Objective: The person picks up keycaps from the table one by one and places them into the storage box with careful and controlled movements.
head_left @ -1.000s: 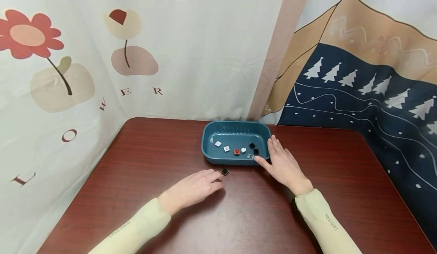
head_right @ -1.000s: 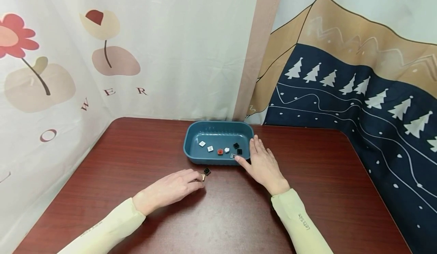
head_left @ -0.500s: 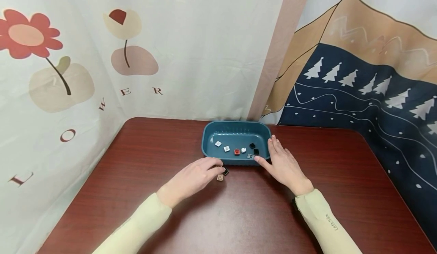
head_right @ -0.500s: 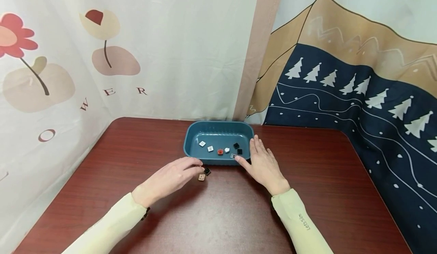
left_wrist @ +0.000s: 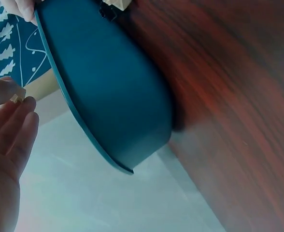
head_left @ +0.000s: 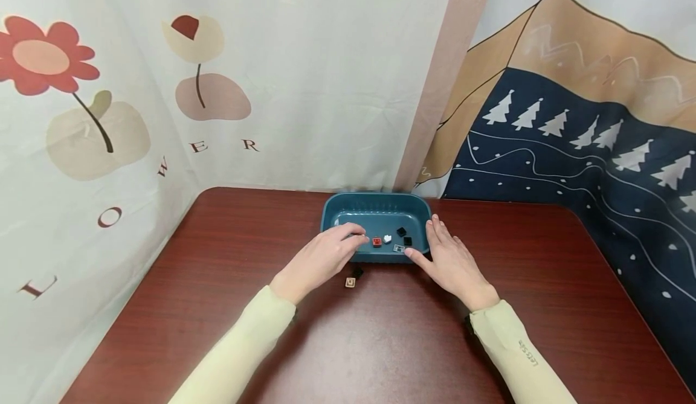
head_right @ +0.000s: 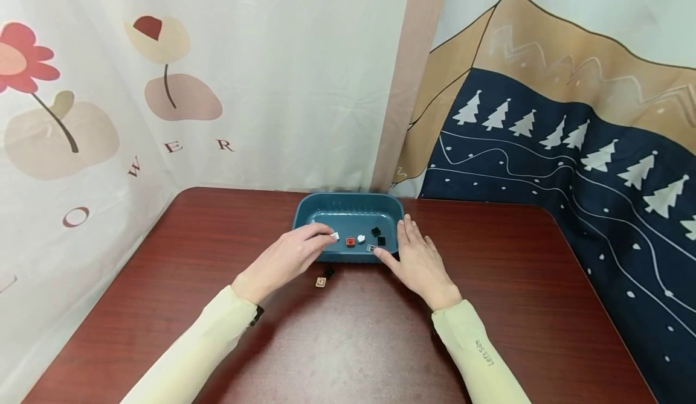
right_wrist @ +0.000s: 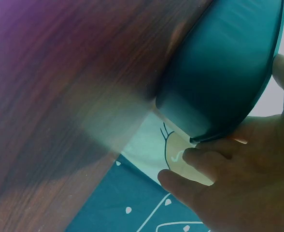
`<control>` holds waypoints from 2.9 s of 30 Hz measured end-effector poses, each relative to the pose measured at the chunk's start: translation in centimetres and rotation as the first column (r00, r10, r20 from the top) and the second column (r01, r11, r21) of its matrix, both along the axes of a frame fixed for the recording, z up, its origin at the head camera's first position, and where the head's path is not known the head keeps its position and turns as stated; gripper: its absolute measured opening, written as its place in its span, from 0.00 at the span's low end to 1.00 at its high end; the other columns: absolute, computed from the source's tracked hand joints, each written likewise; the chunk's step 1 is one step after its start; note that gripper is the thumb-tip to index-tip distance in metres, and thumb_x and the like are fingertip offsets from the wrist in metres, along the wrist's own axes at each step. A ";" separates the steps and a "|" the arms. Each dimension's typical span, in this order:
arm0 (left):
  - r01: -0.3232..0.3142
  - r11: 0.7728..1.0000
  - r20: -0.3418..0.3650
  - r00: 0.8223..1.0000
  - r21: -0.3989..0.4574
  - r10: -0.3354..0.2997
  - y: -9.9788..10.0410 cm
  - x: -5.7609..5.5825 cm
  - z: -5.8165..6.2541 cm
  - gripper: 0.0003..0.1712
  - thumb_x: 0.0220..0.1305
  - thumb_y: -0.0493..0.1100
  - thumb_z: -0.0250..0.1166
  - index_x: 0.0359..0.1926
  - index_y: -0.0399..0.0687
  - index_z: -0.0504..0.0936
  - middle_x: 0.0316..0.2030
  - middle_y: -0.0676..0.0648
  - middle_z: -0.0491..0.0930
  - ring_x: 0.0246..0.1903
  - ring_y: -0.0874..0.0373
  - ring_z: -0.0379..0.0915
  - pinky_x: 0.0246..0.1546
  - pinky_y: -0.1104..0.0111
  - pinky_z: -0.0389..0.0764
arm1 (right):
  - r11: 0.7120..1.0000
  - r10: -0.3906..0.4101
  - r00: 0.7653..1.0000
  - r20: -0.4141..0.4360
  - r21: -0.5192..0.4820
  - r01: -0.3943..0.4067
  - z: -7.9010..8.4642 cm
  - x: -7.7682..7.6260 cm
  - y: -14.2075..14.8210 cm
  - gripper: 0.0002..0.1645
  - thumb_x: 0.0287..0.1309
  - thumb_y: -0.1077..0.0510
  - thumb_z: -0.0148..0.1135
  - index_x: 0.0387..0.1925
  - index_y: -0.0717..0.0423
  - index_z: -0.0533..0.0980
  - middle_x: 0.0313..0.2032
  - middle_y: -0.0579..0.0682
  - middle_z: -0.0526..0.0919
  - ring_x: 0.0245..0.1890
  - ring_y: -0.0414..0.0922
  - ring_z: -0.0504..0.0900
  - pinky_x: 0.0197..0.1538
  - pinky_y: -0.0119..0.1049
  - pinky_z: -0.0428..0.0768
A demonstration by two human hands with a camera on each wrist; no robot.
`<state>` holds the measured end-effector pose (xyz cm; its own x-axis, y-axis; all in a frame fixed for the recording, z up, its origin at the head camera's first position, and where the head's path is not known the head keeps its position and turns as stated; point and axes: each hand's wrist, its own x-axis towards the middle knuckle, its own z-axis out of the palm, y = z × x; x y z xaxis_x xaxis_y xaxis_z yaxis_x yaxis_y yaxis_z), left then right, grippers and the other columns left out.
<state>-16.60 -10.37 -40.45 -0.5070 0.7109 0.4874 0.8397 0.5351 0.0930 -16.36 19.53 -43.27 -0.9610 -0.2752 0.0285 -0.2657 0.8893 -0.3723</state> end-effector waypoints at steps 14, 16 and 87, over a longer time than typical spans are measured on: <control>-0.121 0.992 0.126 0.984 -0.023 0.123 2.8 -2.9 0.3 0.13 0.69 0.36 0.70 0.53 0.40 0.87 0.49 0.45 0.83 0.47 0.55 0.83 0.51 0.68 0.83 | 1.000 0.001 1.000 -0.031 0.007 -0.001 -0.1 0.0 -0.1 0.61 0.71 0.25 0.49 0.77 0.74 0.54 0.79 0.68 0.50 0.78 0.64 0.53 0.73 0.65 0.59; -0.140 0.989 0.153 0.978 -0.042 0.145 3.1 -3.3 0.3 0.12 0.69 0.37 0.70 0.52 0.41 0.88 0.48 0.45 0.83 0.47 0.55 0.83 0.51 0.67 0.83 | 1.000 -0.001 1.000 -0.029 0.006 0.001 -0.1 -0.1 -0.1 0.60 0.71 0.25 0.49 0.77 0.73 0.54 0.79 0.68 0.50 0.78 0.64 0.53 0.73 0.65 0.59; -0.471 0.881 0.311 0.831 -0.045 0.460 -1.6 -2.1 -1.7 0.47 0.69 0.66 0.63 0.78 0.44 0.64 0.79 0.41 0.56 0.78 0.41 0.50 0.73 0.39 0.55 | 1.000 -0.001 1.000 0.017 0.011 0.000 0.0 -0.2 0.0 0.61 0.70 0.25 0.48 0.78 0.72 0.52 0.80 0.67 0.48 0.79 0.64 0.51 0.73 0.65 0.57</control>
<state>-18.68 -11.99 -42.12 -0.9000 0.3399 0.2729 0.4188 0.8478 0.3254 -16.55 19.49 -43.26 -0.9614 -0.2749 0.0093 -0.2590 0.8935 -0.3667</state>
